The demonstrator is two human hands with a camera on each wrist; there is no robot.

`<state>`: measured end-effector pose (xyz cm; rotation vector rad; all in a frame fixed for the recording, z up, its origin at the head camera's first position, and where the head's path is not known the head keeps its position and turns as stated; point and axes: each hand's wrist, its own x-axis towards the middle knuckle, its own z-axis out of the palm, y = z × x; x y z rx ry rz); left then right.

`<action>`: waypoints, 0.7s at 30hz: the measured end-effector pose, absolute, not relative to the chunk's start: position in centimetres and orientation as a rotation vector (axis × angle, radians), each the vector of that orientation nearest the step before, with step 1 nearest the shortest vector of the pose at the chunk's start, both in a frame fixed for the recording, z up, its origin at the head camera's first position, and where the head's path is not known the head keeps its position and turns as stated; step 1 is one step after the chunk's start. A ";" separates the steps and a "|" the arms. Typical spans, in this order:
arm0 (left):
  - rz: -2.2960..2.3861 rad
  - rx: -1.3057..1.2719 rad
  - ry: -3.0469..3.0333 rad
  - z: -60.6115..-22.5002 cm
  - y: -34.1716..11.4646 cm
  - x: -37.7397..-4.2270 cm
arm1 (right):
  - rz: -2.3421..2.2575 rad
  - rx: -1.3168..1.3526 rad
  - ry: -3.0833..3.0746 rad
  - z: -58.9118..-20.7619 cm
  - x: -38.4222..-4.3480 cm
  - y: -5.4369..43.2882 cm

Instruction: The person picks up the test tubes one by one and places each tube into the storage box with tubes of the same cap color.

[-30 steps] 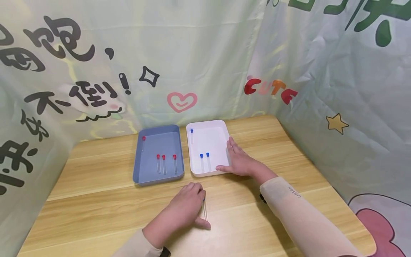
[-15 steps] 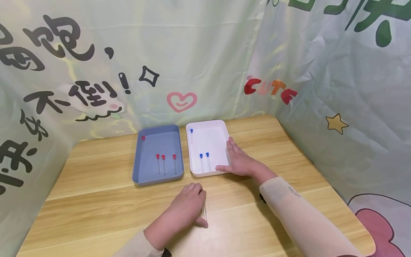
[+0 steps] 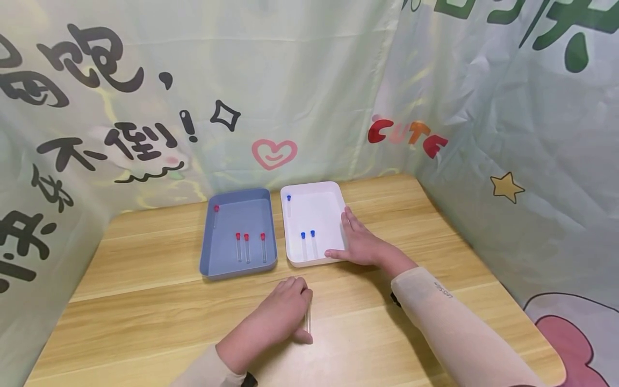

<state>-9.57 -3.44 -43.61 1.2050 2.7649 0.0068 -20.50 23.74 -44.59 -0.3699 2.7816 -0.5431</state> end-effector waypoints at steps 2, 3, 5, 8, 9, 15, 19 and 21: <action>-0.009 1.220 2.756 -43.5 -3.4 -9.7 | -0.542 -0.373 2.785 -44.6 -20.5 23.8; -0.017 1.227 2.752 -43.5 -3.4 -9.7 | -0.540 -0.375 2.786 -44.6 -20.5 23.8; -0.027 1.237 2.741 -43.4 -3.5 -9.7 | -0.536 -0.377 2.790 -44.6 -20.5 23.8; -0.026 1.245 2.725 -43.3 -3.5 -9.8 | -0.541 -0.380 2.793 -44.6 -20.5 23.8; -0.027 1.245 2.719 -43.3 -3.5 -9.8 | -0.542 -0.381 2.792 -44.6 -20.5 23.8; -0.005 1.255 2.695 -43.3 -3.6 -10.1 | -0.538 -0.386 2.795 -44.7 -20.5 23.9; 0.067 1.235 2.693 -43.2 -3.7 -10.6 | -0.537 -0.396 2.804 -44.8 -20.5 23.9; 0.105 1.221 2.697 -43.1 -3.8 -10.8 | -0.540 -0.399 2.806 -44.8 -20.5 23.9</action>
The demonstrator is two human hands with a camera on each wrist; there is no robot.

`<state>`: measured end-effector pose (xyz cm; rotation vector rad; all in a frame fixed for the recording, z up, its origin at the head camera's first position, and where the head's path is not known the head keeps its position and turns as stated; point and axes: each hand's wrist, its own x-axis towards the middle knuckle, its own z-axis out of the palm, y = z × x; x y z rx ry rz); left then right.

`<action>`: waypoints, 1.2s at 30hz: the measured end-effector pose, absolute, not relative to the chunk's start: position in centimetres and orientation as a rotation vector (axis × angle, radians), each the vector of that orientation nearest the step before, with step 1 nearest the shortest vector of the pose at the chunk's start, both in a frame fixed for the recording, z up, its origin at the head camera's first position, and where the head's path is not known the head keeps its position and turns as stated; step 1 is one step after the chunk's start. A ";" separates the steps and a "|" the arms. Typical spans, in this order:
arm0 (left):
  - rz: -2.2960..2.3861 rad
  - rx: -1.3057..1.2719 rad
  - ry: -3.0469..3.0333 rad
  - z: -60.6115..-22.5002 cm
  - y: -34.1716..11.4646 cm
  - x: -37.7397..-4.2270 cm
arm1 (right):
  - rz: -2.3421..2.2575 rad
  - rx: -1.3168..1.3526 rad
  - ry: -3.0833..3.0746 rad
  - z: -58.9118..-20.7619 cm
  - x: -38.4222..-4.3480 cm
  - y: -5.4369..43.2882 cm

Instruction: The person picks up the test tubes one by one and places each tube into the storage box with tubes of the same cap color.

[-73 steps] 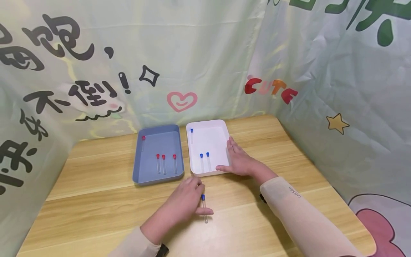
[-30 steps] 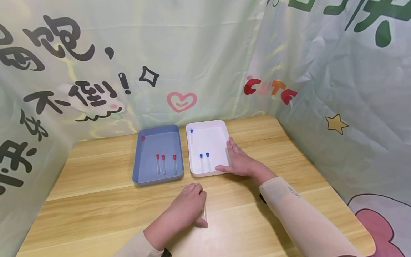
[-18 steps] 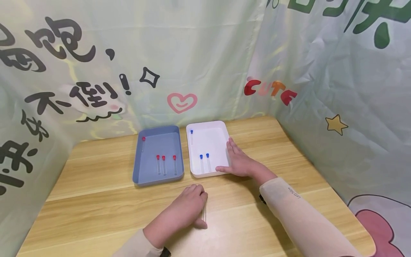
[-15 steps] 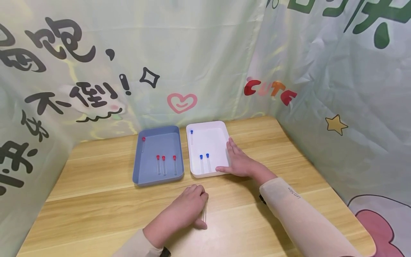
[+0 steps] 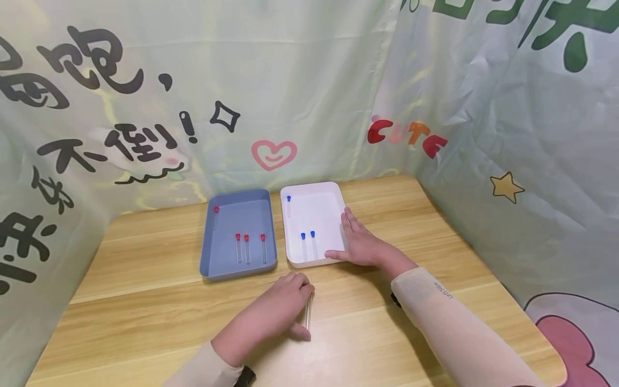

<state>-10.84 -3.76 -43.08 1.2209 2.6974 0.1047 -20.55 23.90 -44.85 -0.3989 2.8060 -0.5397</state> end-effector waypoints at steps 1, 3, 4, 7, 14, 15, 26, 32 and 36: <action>0.122 1.212 2.701 -43.0 -3.8 -11.0 | -0.539 -0.399 2.806 -44.9 -20.6 23.9; 0.150 1.210 2.711 -42.8 -3.9 -11.3 | -0.539 -0.398 2.803 -44.9 -20.6 23.9; 0.167 1.206 2.715 -42.7 -4.0 -11.5 | -0.538 -0.398 2.802 -45.0 -20.6 23.9; 0.200 1.208 2.726 -42.4 -4.2 -11.9 | -0.532 -0.399 2.801 -45.1 -20.6 23.9; 0.290 1.176 2.742 -42.2 -4.6 -12.9 | -0.537 -0.398 2.807 -45.1 -20.6 23.9; 0.304 1.171 2.741 -42.2 -4.6 -13.0 | -0.537 -0.399 2.807 -45.1 -20.6 23.9; 0.417 1.097 2.730 -41.9 -4.1 -14.5 | -0.540 -0.392 2.798 -45.0 -20.5 23.9; 0.482 1.038 2.726 -41.3 -4.2 -15.8 | -0.525 -0.384 2.798 -45.0 -20.5 23.9; 0.513 1.034 2.729 -41.2 -4.2 -16.7 | -0.529 -0.382 2.799 -44.9 -20.6 23.8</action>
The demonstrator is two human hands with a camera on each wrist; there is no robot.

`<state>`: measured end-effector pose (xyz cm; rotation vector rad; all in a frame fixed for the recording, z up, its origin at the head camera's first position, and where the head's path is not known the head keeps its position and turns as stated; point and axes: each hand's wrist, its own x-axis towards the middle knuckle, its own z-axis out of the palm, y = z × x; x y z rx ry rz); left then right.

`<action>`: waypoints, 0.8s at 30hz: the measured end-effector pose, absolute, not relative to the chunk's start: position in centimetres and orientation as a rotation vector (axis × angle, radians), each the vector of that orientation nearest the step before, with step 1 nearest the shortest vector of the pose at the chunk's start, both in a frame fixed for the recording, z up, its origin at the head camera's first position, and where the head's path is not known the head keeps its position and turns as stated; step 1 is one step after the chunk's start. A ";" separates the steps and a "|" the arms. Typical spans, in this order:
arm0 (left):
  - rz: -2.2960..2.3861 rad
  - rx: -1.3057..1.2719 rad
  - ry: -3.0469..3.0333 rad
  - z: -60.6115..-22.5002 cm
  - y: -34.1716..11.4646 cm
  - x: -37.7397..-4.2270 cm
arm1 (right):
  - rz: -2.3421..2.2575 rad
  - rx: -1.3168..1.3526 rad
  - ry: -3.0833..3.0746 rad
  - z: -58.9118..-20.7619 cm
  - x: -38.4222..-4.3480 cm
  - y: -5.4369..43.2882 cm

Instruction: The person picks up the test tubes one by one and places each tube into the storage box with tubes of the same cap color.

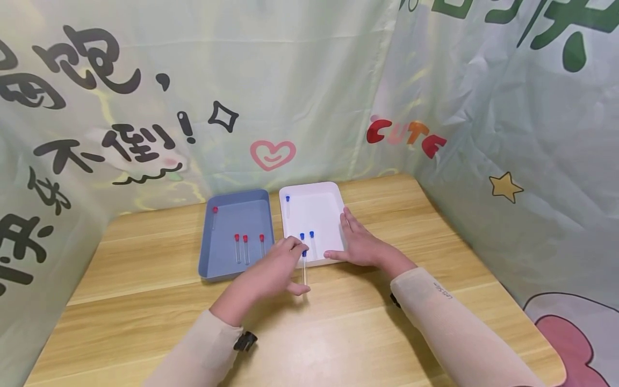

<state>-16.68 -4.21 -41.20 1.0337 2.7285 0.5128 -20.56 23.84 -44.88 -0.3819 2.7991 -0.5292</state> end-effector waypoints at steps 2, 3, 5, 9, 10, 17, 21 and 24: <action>0.509 1.026 2.734 -41.2 -4.2 -17.1 | -0.526 -0.383 2.801 -44.8 -20.5 23.8; 0.509 1.021 2.737 -41.3 -4.1 -17.3 | -0.526 -0.382 2.800 -44.8 -20.5 23.8; 0.512 1.008 2.742 -41.4 -4.1 -17.6 | -0.533 -0.380 2.797 -44.7 -20.5 23.8; 0.549 1.008 2.756 -41.6 -3.9 -18.4 | -0.543 -0.370 2.790 -44.6 -20.5 23.8; 0.555 1.010 2.760 -41.6 -3.8 -18.6 | -0.544 -0.369 2.789 -44.6 -20.5 23.8; 0.554 0.971 2.800 -41.9 -3.7 -19.9 | -0.541 -0.375 2.788 -44.6 -20.5 23.8; 0.579 0.943 2.807 -42.2 -3.6 -20.5 | -0.546 -0.369 2.783 -44.5 -20.4 23.8; 0.573 0.948 2.818 -42.4 -3.2 -21.1 | -0.542 -0.371 2.784 -44.5 -20.4 23.8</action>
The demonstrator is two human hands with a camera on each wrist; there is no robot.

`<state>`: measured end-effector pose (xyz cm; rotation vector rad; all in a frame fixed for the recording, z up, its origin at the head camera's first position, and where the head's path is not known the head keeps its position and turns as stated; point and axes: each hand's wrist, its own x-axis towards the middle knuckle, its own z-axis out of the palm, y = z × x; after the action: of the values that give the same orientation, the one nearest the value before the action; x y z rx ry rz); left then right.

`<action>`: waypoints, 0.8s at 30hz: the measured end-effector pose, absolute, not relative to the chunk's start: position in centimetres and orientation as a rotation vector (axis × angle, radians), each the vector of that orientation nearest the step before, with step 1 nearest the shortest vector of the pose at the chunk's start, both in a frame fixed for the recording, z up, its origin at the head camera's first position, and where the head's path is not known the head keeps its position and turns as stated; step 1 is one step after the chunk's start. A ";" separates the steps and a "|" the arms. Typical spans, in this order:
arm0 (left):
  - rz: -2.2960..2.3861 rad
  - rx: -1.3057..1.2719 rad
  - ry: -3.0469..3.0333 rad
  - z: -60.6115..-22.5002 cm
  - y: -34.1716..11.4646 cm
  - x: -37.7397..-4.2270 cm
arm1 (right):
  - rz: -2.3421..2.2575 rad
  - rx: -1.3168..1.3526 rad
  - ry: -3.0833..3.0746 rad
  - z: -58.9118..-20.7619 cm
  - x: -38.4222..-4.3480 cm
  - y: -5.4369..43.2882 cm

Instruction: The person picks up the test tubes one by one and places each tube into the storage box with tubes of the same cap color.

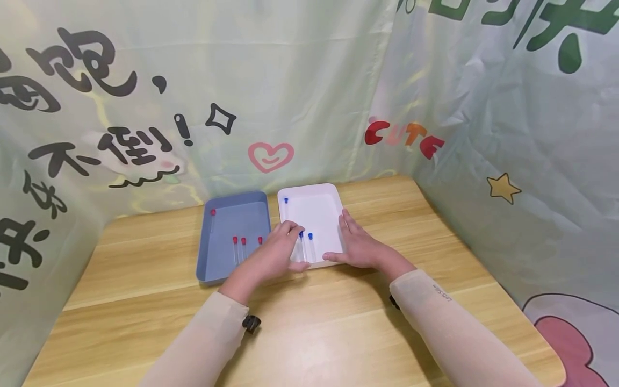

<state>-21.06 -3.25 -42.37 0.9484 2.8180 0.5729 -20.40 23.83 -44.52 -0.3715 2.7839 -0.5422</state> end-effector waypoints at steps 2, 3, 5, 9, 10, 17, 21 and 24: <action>0.562 0.952 2.827 -42.4 -3.0 -21.4 | -0.538 -0.380 2.787 -44.5 -20.4 23.8; 0.557 0.953 2.830 -42.3 -2.9 -21.6 | -0.538 -0.381 2.788 -44.5 -20.4 23.8; 0.542 0.952 2.831 -42.2 -2.7 -22.0 | -0.533 -0.385 2.790 -44.5 -20.4 23.8; 0.522 0.955 2.826 -42.2 -2.3 -22.8 | -0.527 -0.382 2.791 -44.5 -20.5 23.8; 0.517 0.958 2.826 -42.2 -2.1 -23.0 | -0.524 -0.382 2.792 -44.5 -20.5 23.9; 0.469 1.001 2.835 -42.6 -1.3 -24.2 | -0.514 -0.383 2.788 -44.7 -20.6 24.0; 0.424 1.024 2.843 -43.0 -0.8 -24.6 | -0.523 -0.396 2.792 -44.8 -20.6 24.1; 0.389 1.023 2.842 -43.4 -0.3 -24.8 | -0.529 -0.398 2.789 -44.8 -20.6 24.0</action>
<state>-24.76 -0.33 -43.40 1.0227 2.8419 0.3889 -20.55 24.04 -44.77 -0.3983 2.7892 -0.5292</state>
